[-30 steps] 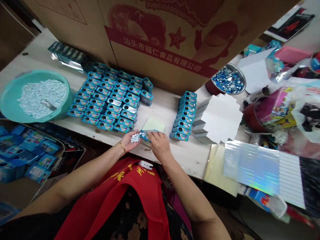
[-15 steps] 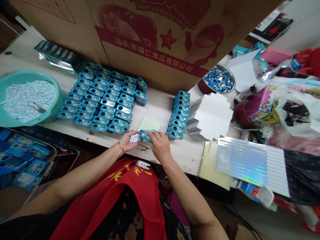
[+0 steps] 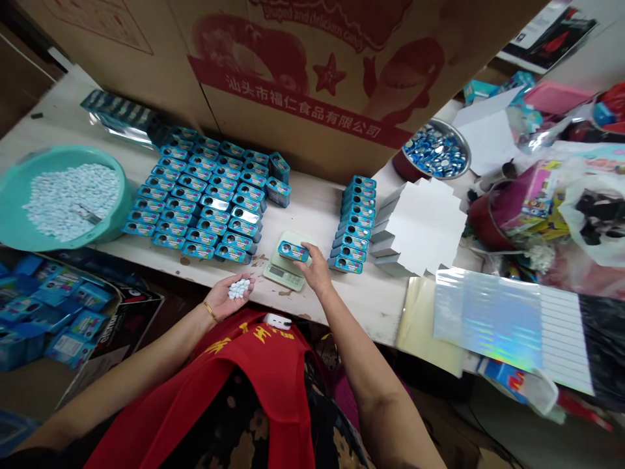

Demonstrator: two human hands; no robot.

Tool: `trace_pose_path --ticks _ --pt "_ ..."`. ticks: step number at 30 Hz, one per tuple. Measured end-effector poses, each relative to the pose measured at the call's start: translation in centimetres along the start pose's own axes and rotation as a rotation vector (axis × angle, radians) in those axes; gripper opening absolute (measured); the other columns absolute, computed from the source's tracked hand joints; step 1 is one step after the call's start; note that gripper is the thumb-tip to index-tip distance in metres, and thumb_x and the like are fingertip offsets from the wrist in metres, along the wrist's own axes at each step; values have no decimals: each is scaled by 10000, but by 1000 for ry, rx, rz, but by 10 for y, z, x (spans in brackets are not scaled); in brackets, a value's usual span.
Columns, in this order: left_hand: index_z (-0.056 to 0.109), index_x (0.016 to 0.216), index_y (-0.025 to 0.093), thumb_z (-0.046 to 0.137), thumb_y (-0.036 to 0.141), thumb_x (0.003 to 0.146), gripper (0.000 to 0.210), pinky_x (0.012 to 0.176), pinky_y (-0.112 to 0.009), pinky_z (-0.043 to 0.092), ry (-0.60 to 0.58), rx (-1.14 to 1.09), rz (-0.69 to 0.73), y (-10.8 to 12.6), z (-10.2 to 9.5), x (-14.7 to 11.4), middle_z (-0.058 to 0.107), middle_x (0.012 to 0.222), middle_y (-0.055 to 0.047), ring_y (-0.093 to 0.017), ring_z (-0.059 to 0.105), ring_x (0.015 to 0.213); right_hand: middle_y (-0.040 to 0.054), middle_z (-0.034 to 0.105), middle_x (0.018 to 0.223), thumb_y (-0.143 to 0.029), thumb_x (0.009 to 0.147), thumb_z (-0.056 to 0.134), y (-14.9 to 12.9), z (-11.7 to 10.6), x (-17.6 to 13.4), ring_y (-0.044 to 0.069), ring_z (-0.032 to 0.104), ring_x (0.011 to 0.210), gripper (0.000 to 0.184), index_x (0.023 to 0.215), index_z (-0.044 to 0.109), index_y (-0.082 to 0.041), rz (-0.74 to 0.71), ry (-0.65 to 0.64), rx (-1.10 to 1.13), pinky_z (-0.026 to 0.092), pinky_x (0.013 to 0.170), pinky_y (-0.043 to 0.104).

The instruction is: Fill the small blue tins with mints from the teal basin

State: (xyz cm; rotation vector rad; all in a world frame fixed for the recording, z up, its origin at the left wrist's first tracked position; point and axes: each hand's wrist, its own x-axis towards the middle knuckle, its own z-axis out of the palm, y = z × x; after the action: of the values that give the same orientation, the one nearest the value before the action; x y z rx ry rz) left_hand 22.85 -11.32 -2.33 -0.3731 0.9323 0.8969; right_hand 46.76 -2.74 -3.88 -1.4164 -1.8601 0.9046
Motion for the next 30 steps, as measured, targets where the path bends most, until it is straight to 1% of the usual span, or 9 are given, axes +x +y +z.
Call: trace_pose_path --ticks 2,3,5,8,13,16,20,25,30 --pt "581 799 97 481 134 768 110 493 -226 497 -3 -15 3 0 -7 -6 632 752 -108 -154 615 642 98 474 1189 -336 657 635 -4 -13 -4 218 435 1093 614 1207 402 -197 -56 -3 -56 375 902 401" --pt "580 801 100 478 135 771 112 493 -227 499 0 -22 8 1 -11 -9 631 751 -106 -154 615 642 103 446 1222 -341 667 627 -6 -20 -7 221 418 1112 632 1230 376 -204 -59 22 -71 370 908 410" --pt "577 810 107 465 132 778 120 493 -231 504 21 -33 23 3 -17 -14 631 751 -103 -152 616 639 107 429 1232 -343 713 579 -9 -35 -12 215 439 1087 583 1240 366 -210 -16 113 -69 400 874 407" --pt "575 838 113 442 128 788 143 502 -242 513 62 -38 38 7 -25 -19 634 764 -104 -154 618 641 98 448 1196 -328 759 520 -10 -51 -17 192 489 1010 489 1218 393 -216 47 237 -55 439 821 382" --pt "579 857 102 446 125 784 153 561 -263 526 77 -31 34 10 -27 -21 639 800 -120 -170 627 697 85 483 1146 -304 771 504 -9 -59 -18 187 499 992 401 1158 460 -208 39 342 -80 442 826 374" --pt "584 850 104 453 123 779 150 580 -273 531 87 -36 27 9 -22 -20 640 801 -121 -176 629 712 82 499 1124 -308 760 523 -10 -55 -17 194 501 992 393 1138 482 -211 15 325 -86 439 831 389" --pt "588 842 102 457 130 778 149 601 -297 537 75 -45 25 8 -15 -20 642 799 -124 -186 630 729 81 491 1147 -341 725 570 -11 -46 -16 212 463 1053 452 1151 473 -224 -26 271 -126 411 872 419" --pt "595 829 99 451 127 779 155 614 -301 539 65 -48 26 8 -12 -20 648 782 -124 -187 631 733 95 472 1167 -381 693 608 -12 -33 -16 224 417 1106 552 1189 432 -213 -77 148 -191 359 927 432" --pt "598 831 90 463 134 777 152 622 -299 535 40 -52 17 5 -6 -18 652 795 -130 -185 630 731 93 462 1168 -376 696 607 -14 -20 -14 221 411 1107 567 1206 417 -216 -95 43 -212 358 928 413"
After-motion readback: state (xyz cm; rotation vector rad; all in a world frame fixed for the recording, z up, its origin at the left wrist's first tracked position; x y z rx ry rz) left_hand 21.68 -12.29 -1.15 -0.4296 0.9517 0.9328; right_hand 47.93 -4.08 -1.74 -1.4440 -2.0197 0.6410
